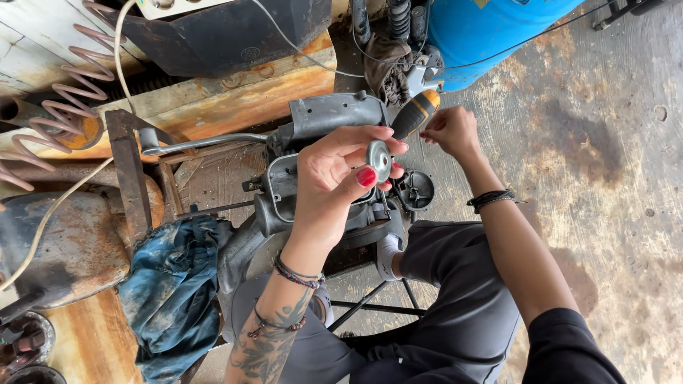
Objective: The person cleans a small metal part with a cloth, then places it into a disassembled engine block. They use a wrench to tighten a bolt on the engine component.
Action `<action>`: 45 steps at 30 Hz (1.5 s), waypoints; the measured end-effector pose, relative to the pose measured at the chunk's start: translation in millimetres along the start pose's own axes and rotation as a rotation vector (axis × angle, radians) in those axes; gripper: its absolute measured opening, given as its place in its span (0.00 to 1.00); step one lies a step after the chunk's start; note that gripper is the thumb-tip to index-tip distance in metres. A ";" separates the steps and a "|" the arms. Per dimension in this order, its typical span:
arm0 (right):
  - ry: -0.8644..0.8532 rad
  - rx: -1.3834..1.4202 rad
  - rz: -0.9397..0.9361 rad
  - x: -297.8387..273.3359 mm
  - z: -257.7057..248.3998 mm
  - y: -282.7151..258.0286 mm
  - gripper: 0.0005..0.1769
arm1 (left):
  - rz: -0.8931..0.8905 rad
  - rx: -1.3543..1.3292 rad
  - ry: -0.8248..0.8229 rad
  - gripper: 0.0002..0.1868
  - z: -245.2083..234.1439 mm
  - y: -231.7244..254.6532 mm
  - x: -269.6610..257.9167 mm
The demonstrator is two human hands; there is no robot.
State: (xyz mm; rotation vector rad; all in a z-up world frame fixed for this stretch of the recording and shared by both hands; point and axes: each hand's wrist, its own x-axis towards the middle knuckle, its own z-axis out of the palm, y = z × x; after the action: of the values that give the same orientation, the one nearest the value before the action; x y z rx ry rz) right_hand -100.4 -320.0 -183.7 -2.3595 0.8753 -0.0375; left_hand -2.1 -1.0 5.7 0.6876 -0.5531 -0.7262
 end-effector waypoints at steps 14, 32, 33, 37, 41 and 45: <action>0.267 0.722 -0.235 -96.1 -93.8 -102.5 0.04 | -0.006 0.036 0.000 0.26 3.6 -1.9 4.4; 0.027 1.056 -0.258 -147.4 -100.4 -164.9 0.14 | 0.505 1.132 -0.019 0.20 28.8 -26.4 15.8; 0.034 1.050 -0.268 -147.0 -101.1 -163.0 0.12 | 0.528 1.148 -0.018 0.19 29.2 -26.5 16.7; 0.062 1.022 -0.286 -143.3 -94.8 -159.6 0.10 | 0.553 1.171 -0.025 0.17 26.4 -28.2 17.2; 0.117 0.975 -0.323 -139.0 -86.4 -162.9 0.12 | 0.533 1.153 -0.049 0.19 27.5 -30.2 16.9; 0.235 0.889 -0.327 -147.7 -90.8 -187.2 0.13 | 0.369 0.940 0.027 0.21 26.0 -33.0 15.0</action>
State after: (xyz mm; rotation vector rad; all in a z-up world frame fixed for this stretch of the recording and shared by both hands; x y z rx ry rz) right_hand -127.6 -169.7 20.6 -1.6307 0.4166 -0.6986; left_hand -23.4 -40.0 1.9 1.4102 -0.9762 -0.0677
